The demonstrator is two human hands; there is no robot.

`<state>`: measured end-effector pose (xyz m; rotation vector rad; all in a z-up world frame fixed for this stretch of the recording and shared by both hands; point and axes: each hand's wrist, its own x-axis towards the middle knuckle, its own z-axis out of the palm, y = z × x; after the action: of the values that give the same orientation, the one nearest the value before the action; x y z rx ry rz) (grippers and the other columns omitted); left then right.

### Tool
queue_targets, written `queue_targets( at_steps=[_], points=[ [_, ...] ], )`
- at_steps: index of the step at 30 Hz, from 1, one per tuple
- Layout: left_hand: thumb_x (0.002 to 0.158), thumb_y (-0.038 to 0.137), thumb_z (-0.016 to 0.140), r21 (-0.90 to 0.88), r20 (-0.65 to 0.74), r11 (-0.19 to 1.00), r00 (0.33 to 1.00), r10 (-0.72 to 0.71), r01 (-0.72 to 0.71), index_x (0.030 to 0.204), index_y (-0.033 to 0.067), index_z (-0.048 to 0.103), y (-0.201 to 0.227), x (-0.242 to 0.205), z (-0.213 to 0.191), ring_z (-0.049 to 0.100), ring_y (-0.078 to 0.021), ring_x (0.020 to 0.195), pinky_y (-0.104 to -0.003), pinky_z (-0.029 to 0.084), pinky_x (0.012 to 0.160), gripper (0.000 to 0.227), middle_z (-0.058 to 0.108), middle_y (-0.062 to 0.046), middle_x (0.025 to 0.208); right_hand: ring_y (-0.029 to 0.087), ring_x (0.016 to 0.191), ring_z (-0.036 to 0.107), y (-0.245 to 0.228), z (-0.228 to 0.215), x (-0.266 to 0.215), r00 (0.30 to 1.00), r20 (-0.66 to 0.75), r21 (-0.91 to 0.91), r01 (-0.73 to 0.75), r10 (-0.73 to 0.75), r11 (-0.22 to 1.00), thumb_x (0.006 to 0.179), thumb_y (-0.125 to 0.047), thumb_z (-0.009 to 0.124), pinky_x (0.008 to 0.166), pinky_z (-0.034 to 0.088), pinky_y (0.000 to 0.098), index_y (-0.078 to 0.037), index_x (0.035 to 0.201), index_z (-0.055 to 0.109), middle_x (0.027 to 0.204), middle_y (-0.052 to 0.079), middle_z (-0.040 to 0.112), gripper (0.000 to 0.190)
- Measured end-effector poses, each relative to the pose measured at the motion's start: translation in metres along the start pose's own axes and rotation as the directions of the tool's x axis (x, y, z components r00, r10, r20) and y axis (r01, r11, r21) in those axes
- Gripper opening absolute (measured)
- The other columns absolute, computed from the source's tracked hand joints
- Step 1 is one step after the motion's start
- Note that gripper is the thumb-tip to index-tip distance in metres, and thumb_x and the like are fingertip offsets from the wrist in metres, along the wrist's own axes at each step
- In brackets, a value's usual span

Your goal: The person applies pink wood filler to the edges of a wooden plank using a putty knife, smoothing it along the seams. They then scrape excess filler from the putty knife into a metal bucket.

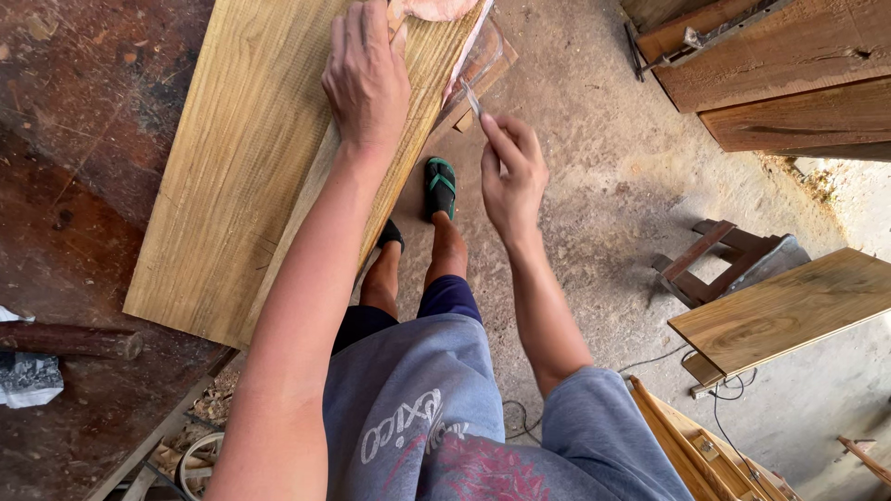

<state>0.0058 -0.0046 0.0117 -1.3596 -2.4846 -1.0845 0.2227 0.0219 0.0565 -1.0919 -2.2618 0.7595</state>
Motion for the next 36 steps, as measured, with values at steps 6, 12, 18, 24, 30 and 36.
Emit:
queue_targets(
  at_steps=[6,12,18,24,30,36],
  points=[
    [0.105,0.013,0.073,0.008,0.055,0.999,0.997,-0.045,0.045,0.139,0.0043,0.048,-0.003,0.001,0.005,0.067,-0.0278,0.106,-0.039,0.062,0.083,0.043,0.067,-0.009,0.12,0.016,0.1,0.072,-0.006,-0.001,0.004,0.991,0.126,0.068,0.029,-0.037,0.997,0.097,0.007,0.065,0.08,0.062,0.0283,-0.011,0.124,0.075,0.12,0.007,0.07,0.035],
    [0.103,0.013,0.073,0.015,0.02,1.0,1.0,-0.012,0.012,0.137,0.0059,0.049,-0.001,-0.001,0.0,0.067,-0.0321,0.111,-0.043,0.061,0.083,0.042,0.066,-0.011,0.118,0.02,0.089,0.067,-0.028,0.008,-0.033,0.994,0.097,0.056,-0.052,0.047,0.997,0.094,0.005,0.077,0.075,0.056,0.0312,-0.008,0.117,0.076,0.112,0.01,0.061,0.027],
    [0.102,0.013,0.076,0.01,0.018,1.0,1.0,-0.022,0.022,0.133,0.0047,0.051,0.003,0.001,-0.004,0.065,-0.0351,0.109,-0.046,0.059,0.08,0.04,0.065,-0.015,0.115,0.021,0.1,0.07,-0.029,-0.005,-0.028,0.998,0.058,0.108,-0.022,0.016,0.994,0.093,0.009,0.07,0.083,0.059,0.0314,-0.009,0.126,0.073,0.12,0.009,0.063,0.038],
    [0.1,0.014,0.075,0.018,0.042,0.999,0.998,-0.042,0.041,0.126,0.0064,0.054,-0.004,-0.004,0.002,0.069,-0.0317,0.106,-0.042,0.062,0.08,0.034,0.067,-0.012,0.111,0.026,0.097,0.068,-0.034,-0.02,0.0,0.998,0.059,-0.096,0.031,-0.026,0.995,0.089,0.008,0.07,0.082,0.055,0.0362,-0.009,0.123,0.076,0.115,0.01,0.068,0.038],
    [0.099,0.014,0.071,0.03,-0.085,0.999,0.996,0.034,-0.032,0.127,0.0053,0.055,-0.015,-0.006,0.023,0.07,-0.0298,0.097,-0.04,0.062,0.078,0.034,0.069,-0.013,0.107,0.026,0.103,0.069,-0.034,-0.021,0.01,0.987,0.151,-0.086,0.075,-0.062,0.993,0.092,0.004,0.068,0.09,0.056,0.038,-0.007,0.12,0.075,0.117,0.007,0.069,0.032],
    [0.107,0.017,0.068,0.057,0.017,0.998,1.0,-0.012,0.011,0.116,0.0052,0.055,-0.019,-0.014,0.029,0.069,-0.026,0.084,-0.041,0.059,0.072,0.019,0.067,-0.009,0.088,0.026,0.101,0.065,-0.055,-0.016,-0.025,0.976,0.205,-0.041,0.08,-0.07,0.996,0.087,0.005,0.071,0.086,0.057,0.0393,-0.007,0.117,0.076,0.114,0.011,0.066,0.032]
  ],
)
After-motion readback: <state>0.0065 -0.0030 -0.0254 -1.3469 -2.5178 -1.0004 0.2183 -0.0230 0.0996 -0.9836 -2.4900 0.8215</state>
